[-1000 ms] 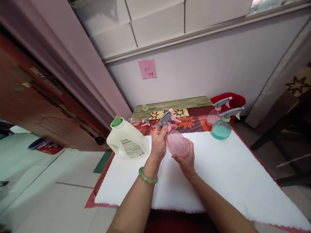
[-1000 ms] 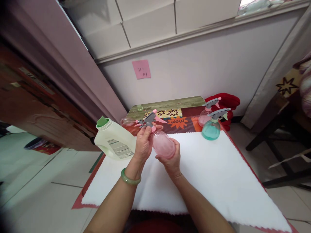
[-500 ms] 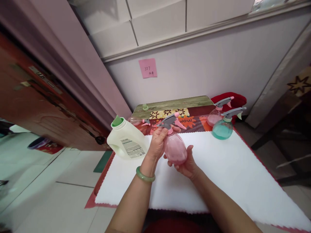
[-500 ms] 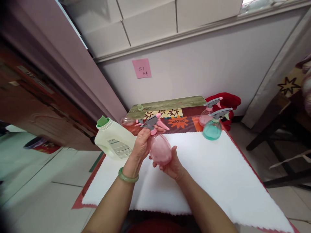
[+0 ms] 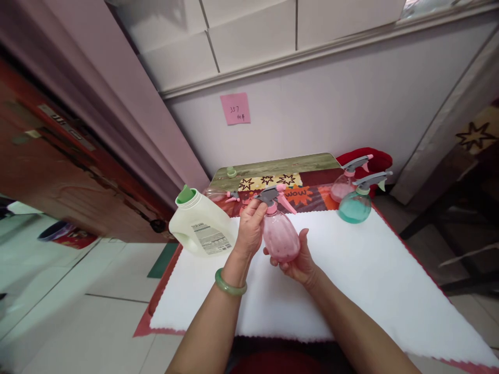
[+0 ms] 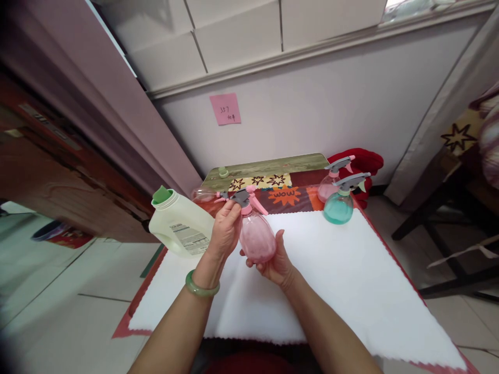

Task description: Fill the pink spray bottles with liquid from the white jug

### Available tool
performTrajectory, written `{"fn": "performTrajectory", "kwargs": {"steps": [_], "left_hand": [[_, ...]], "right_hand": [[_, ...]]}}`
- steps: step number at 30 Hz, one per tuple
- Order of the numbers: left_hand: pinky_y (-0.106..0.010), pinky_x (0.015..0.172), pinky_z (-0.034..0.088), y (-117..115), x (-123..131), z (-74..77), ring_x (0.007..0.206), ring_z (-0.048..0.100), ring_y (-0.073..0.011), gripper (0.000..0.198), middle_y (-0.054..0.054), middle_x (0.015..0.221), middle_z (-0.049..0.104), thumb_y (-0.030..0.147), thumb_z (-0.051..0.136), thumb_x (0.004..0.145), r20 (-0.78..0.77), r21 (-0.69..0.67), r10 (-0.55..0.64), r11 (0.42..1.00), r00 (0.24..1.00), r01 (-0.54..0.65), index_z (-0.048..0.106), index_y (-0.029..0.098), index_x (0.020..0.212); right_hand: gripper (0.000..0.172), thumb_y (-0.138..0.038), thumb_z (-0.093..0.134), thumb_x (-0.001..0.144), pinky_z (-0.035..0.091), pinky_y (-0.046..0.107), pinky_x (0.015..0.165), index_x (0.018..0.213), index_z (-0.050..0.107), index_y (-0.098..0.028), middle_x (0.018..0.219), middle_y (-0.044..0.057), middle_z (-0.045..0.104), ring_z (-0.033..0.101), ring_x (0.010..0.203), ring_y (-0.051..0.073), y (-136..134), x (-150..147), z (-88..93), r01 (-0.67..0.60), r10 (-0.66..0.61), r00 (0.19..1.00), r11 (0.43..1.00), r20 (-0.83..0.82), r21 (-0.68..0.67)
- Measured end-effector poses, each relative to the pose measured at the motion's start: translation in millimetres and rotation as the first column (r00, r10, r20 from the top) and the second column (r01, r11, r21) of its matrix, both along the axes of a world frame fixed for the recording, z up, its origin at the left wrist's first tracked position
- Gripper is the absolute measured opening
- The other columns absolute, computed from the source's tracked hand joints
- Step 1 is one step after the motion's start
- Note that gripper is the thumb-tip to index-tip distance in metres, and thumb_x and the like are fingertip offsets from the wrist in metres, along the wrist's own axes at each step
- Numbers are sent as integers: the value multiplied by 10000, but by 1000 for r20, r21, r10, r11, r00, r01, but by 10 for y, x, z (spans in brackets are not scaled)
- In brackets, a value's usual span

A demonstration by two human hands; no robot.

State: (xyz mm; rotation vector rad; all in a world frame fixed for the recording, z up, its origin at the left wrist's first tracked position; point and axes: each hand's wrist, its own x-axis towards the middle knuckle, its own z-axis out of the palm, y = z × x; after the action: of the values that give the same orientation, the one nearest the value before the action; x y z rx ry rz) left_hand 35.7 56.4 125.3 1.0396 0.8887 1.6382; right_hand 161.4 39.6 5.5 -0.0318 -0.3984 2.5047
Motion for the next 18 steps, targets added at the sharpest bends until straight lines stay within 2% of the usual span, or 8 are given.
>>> {"fn": "performTrajectory", "kwargs": {"steps": [6,10,14,18], "left_hand": [[-284,886,491,-85,35,7,944,645,-192,295,-36,936,716,492,713,900,-126,-4,144,989,982,-146,735,198,912],[-263,780,487,-110,59,26,829,629,-168,263,-6,866,696,427,819,813,-172,-14,159,986,972,-163,724,201,909],[-238,697,461,-69,72,40,753,612,-136,287,11,825,697,390,868,755,-176,-28,211,975,961,-219,744,195,925],[-256,696,478,-32,46,69,744,646,-148,315,-5,823,726,399,868,744,-151,-65,150,985,977,-161,761,182,944]], "right_hand": [[969,-925,593,705,604,182,495,1255,658,-129,987,163,801,776,691,184,-36,-15,148,132,-133,987,991,86,20],[983,-903,667,666,598,181,479,1271,666,-128,945,145,800,763,657,178,-47,-44,193,202,-209,973,977,102,74],[976,-909,634,696,602,205,467,1282,669,-129,973,154,798,758,657,184,-50,-63,166,237,-253,959,963,131,127],[975,-919,584,731,592,198,468,1278,665,-115,978,166,794,758,666,182,-57,-50,160,216,-230,964,970,137,109]]}}
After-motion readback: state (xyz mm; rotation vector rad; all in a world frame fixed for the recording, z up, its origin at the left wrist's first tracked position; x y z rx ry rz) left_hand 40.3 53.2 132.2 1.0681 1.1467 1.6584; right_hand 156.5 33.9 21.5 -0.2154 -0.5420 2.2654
